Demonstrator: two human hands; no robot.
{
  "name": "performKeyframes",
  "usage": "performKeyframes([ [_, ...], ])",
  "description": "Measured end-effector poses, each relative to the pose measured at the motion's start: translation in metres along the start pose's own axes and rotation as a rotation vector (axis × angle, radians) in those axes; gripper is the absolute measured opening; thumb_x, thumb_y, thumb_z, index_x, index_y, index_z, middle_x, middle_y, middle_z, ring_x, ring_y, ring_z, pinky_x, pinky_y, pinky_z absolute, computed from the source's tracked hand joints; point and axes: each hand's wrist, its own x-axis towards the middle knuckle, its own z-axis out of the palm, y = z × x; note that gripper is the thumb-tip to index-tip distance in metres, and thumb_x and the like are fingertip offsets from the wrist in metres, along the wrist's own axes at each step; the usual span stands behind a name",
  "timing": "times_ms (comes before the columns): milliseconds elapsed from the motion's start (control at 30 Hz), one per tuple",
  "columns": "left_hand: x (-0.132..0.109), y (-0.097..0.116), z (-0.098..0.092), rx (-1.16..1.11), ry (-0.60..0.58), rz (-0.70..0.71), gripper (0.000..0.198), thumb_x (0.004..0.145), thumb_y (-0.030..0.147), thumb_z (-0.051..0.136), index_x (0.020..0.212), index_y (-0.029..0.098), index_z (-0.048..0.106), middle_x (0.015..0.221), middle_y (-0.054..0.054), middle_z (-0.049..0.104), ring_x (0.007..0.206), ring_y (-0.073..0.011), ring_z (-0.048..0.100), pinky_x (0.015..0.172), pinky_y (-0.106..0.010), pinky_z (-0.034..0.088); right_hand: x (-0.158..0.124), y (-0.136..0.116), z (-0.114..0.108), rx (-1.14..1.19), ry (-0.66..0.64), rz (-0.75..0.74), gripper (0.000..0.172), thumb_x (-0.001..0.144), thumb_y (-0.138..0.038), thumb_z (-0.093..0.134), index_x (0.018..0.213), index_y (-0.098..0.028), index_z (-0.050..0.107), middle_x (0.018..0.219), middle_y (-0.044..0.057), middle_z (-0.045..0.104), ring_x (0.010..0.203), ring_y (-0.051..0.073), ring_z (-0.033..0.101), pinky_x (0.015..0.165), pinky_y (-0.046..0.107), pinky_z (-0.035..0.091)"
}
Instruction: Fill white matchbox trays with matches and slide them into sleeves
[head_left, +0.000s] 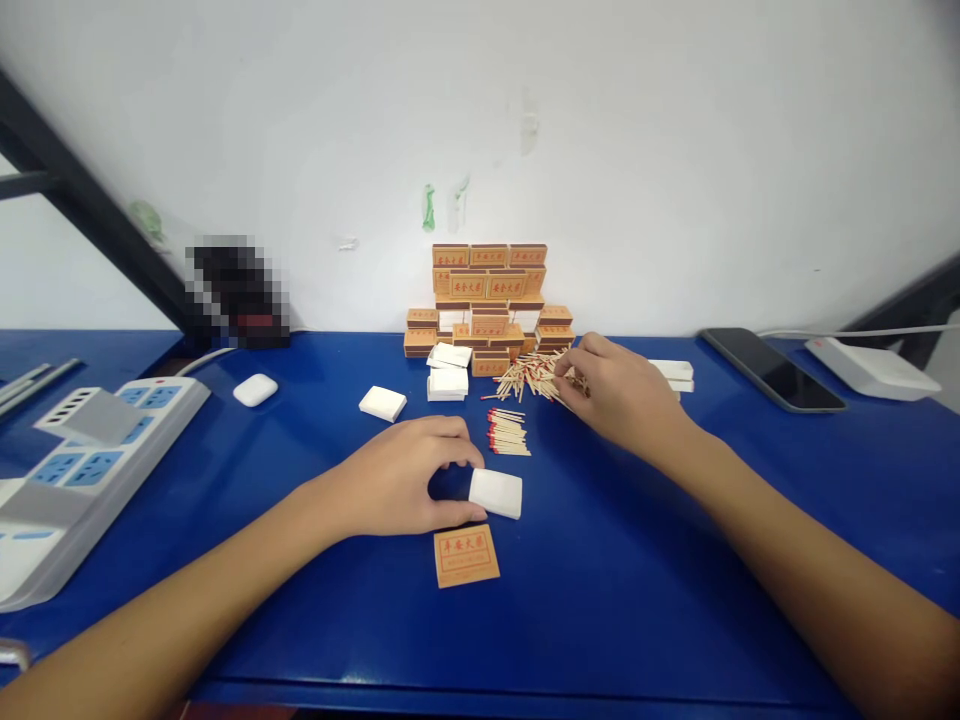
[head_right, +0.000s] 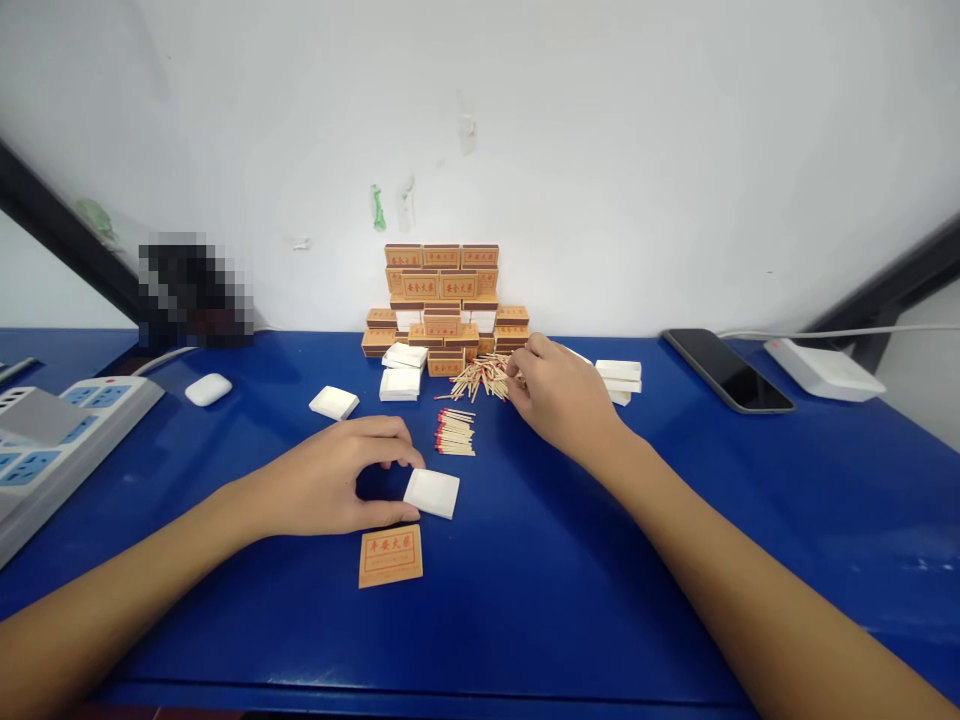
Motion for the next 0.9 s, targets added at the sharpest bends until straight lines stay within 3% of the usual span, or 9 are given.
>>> performKeyframes([
  [267, 0.000, 0.000, 0.001, 0.005, -0.006, -0.004, 0.033, 0.089, 0.044, 0.080, 0.112, 0.021, 0.075, 0.102, -0.003, 0.066, 0.086, -0.0182, 0.061, 0.075, -0.033, 0.047, -0.002, 0.001, -0.002, -0.029, -0.050, 0.002, 0.022, 0.105, -0.027, 0.046, 0.095, -0.018, 0.062, 0.099, 0.012, 0.064, 0.082, 0.025, 0.061, 0.067, 0.037, 0.041],
  [400, 0.000, 0.000, 0.001, 0.011, -0.008, -0.006, 0.033, 0.089, 0.044, 0.080, 0.112, 0.021, 0.075, 0.101, -0.003, 0.066, 0.086, -0.0183, 0.061, 0.075, -0.033, 0.048, -0.003, -0.015, -0.006, 0.089, -0.040, -0.009, 0.019, 0.106, -0.028, 0.047, 0.099, -0.018, 0.062, 0.102, 0.011, 0.063, 0.081, 0.024, 0.061, 0.068, 0.036, 0.043],
  [600, 0.001, 0.000, 0.001, 0.016, -0.007, -0.012, 0.033, 0.088, 0.044, 0.080, 0.111, 0.021, 0.075, 0.101, -0.004, 0.066, 0.087, -0.0188, 0.061, 0.075, -0.032, 0.048, -0.005, -0.043, 0.000, 0.244, -0.169, -0.026, 0.013, 0.104, -0.022, 0.050, 0.096, -0.020, 0.060, 0.102, 0.010, 0.063, 0.089, 0.025, 0.063, 0.075, 0.036, 0.047],
  [900, 0.001, 0.001, 0.001, 0.025, -0.005, -0.005, 0.033, 0.088, 0.043, 0.082, 0.111, 0.021, 0.074, 0.101, -0.003, 0.065, 0.088, -0.0188, 0.062, 0.076, -0.033, 0.048, -0.003, -0.047, 0.004, 0.395, -0.184, 0.007, 0.021, 0.106, -0.025, 0.047, 0.090, -0.021, 0.059, 0.097, 0.008, 0.062, 0.087, 0.023, 0.061, 0.079, 0.038, 0.047],
])
